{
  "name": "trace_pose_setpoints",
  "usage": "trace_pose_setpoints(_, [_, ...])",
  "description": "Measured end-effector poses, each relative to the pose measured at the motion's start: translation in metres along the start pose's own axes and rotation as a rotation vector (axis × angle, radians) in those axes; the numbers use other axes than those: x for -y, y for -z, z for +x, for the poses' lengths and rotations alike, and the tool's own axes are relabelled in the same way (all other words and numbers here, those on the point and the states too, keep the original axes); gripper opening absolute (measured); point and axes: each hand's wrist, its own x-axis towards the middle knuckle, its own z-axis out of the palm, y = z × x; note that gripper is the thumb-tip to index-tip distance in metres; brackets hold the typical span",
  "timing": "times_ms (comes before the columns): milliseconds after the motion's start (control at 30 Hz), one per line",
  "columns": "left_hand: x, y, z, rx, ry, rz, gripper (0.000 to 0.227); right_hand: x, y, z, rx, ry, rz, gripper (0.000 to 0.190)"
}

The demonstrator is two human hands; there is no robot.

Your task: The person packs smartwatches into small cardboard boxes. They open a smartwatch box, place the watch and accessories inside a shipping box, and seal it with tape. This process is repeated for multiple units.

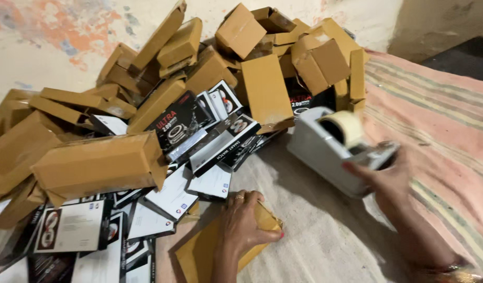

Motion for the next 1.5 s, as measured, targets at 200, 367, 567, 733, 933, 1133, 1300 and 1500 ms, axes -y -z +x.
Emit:
trace_pose_setpoints(200, [0.002,0.000,-0.001,0.008,-0.007,-0.002,0.086,-0.018,-0.057,-0.032,0.027,0.384,-0.254,0.089])
trace_pose_setpoints(367, [0.001,0.002,0.005,0.017,0.007,0.010,0.089,-0.010,-0.027,-0.007,0.188,0.421,-0.269,0.073])
trace_pose_setpoints(567, [0.007,-0.008,0.008,0.061,0.029,-0.015,0.091,0.014,-0.023,0.039,0.495,-0.007,-0.829,0.073])
trace_pose_setpoints(733, [0.008,-0.008,0.009,0.092,0.041,0.003,0.093,0.010,-0.032,0.048,0.551,-0.001,-0.687,0.048])
trace_pose_setpoints(933, [0.007,-0.006,0.009,0.068,0.021,0.017,0.091,-0.012,-0.024,0.027,0.479,-0.077,0.300,0.016])
trace_pose_setpoints(1133, [0.008,-0.007,0.008,0.067,0.028,-0.033,0.091,-0.035,-0.019,0.007,0.409,0.117,0.716,0.013])
trace_pose_setpoints(1300, [0.006,-0.005,0.010,0.049,0.026,-0.019,0.089,-0.031,-0.015,0.013,0.403,0.226,0.183,0.013])
trace_pose_setpoints(1500, [0.004,-0.005,0.007,0.089,0.064,-0.005,0.087,-0.006,-0.014,0.029,0.400,-0.035,0.241,0.016])
